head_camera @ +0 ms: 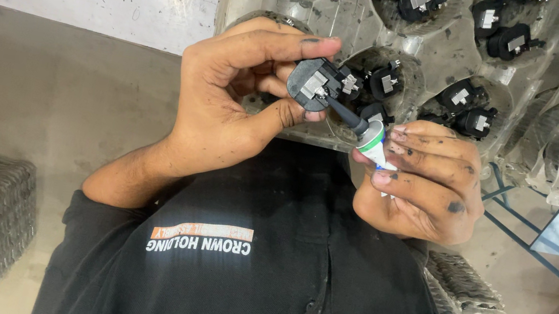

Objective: The person holds a tube of adhesive in one hand and picks black plug adapters one at a time from molded trays, squeezing a dab of glue onto each adapter's contact area before placing it back in the tray. They occasionally wipe the tube tip with a blue cloth and work through multiple adapters in sequence.

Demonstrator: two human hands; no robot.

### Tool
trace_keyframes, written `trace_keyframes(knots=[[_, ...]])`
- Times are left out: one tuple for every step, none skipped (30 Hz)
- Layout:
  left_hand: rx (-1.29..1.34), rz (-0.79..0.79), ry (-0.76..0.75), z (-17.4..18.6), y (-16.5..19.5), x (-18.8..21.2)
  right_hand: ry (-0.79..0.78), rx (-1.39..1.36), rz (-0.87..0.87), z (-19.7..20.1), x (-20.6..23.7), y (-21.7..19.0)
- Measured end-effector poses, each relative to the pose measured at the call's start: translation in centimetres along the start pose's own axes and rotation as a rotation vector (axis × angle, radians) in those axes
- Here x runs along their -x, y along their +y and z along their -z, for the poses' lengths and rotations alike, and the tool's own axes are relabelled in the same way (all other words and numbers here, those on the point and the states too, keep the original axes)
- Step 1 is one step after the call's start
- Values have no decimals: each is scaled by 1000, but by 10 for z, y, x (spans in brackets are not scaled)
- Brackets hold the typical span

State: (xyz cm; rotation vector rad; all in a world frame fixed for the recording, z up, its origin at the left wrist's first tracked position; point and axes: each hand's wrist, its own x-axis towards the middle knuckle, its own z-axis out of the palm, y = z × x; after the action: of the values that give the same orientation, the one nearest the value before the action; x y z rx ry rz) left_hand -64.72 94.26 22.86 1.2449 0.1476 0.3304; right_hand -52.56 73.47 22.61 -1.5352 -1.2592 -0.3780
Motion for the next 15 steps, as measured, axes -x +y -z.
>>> trace_keyframes(knots=[[3,-4,2,0,0,0,18,3,-10,-1,0,0],[7,-5,6,0,-1,1,9,-3,-7,-1,1,-1],[8,-9,9,0,-1,1,0,-8,-4,-2,1,-1],[10,-12,12,0,-1,2,-9,-14,0,-2,1,-2],[11,-18,16,0,-1,2,14,-10,-10,-3,1,-2],[20,-20,15,0,-2,1,37,-7,-20,-5,2,-3],[29,-22,14,0,-2,1,60,-3,-29,-6,1,-3],[48,-20,10,0,-2,1,66,1,-33,-8,1,-4],[77,19,18,-1,-3,0,72,6,-38,-9,1,-4],[105,58,27,-1,-4,-1,77,11,-42,-10,1,-5],[145,134,47,-3,-5,-2,87,5,-62,-11,0,-6],[186,210,66,-4,-5,-1,97,1,-82,-12,0,-7],[217,154,38,-5,-7,-2,108,-4,-102,-13,0,-8],[249,98,10,-7,-9,-1,180,-27,-156,-15,1,-11],[290,74,-14,-7,-11,-1,254,-49,-207,-16,2,-10]])
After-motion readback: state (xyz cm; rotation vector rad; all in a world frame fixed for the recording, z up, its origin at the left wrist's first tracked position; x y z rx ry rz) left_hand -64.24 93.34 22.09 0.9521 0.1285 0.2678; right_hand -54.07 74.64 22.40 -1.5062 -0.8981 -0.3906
